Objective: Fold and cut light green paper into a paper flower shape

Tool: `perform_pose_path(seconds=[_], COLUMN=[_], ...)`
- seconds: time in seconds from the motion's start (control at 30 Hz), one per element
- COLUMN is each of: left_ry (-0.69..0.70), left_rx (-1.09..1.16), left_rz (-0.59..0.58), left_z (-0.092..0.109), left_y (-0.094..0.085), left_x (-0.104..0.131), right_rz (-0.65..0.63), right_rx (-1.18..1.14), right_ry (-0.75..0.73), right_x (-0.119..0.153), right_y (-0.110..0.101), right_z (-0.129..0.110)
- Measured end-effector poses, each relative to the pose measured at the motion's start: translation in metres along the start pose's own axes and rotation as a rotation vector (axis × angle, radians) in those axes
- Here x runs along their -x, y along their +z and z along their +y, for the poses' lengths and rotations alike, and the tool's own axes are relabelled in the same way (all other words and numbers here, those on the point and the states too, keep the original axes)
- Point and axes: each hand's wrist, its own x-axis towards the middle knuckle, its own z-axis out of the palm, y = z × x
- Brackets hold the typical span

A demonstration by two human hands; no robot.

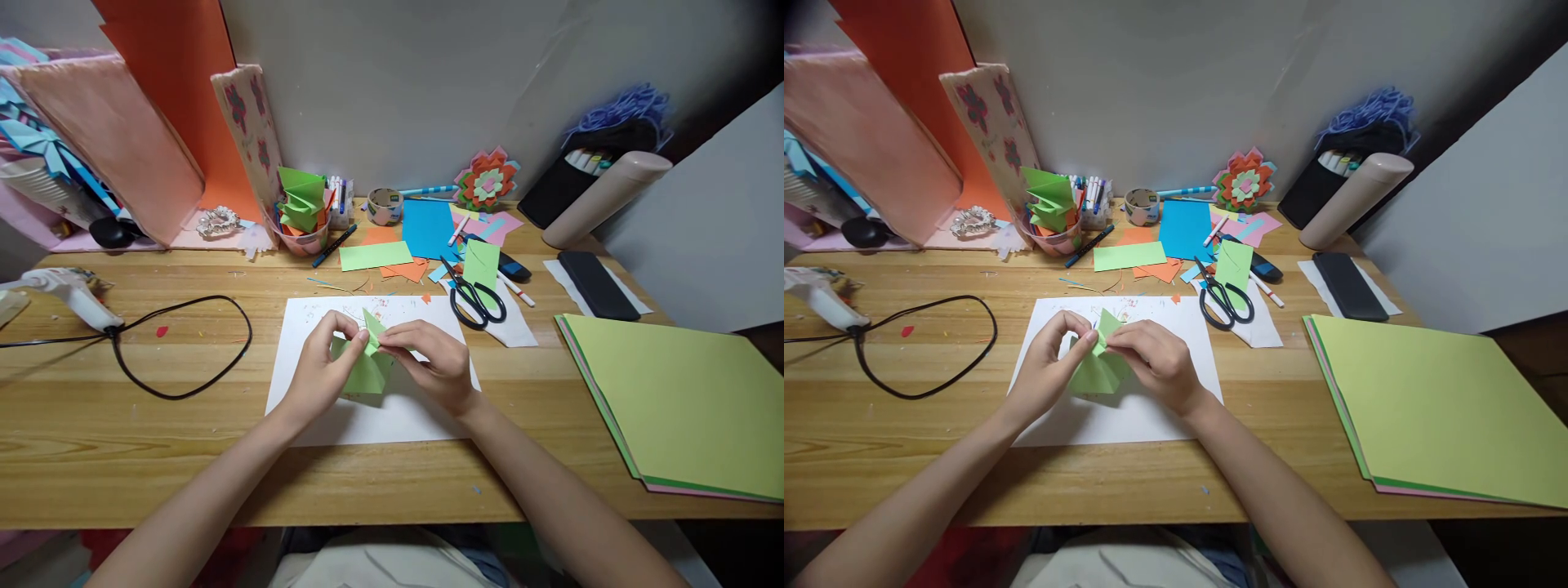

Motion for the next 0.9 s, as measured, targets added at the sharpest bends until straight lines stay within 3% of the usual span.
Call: perform_pose_path(seconds=[0.53, 0.9], left_ry=[-0.012, -0.02], left_rx=[0.086, 0.074], left_rz=[-0.033, -0.042], left_z=[-0.0011, 0.0015], left_y=[-0.0017, -0.0039], left_x=[-0.0024, -0.0026], right_rz=[0.051, 0.03], right_rx=[0.128, 0.049], right_ry=[-0.076, -0.044], right_x=[0.0058, 0.0026], right_y=[0.0057, 0.0038], right_z=[-0.0008, 0.0005])
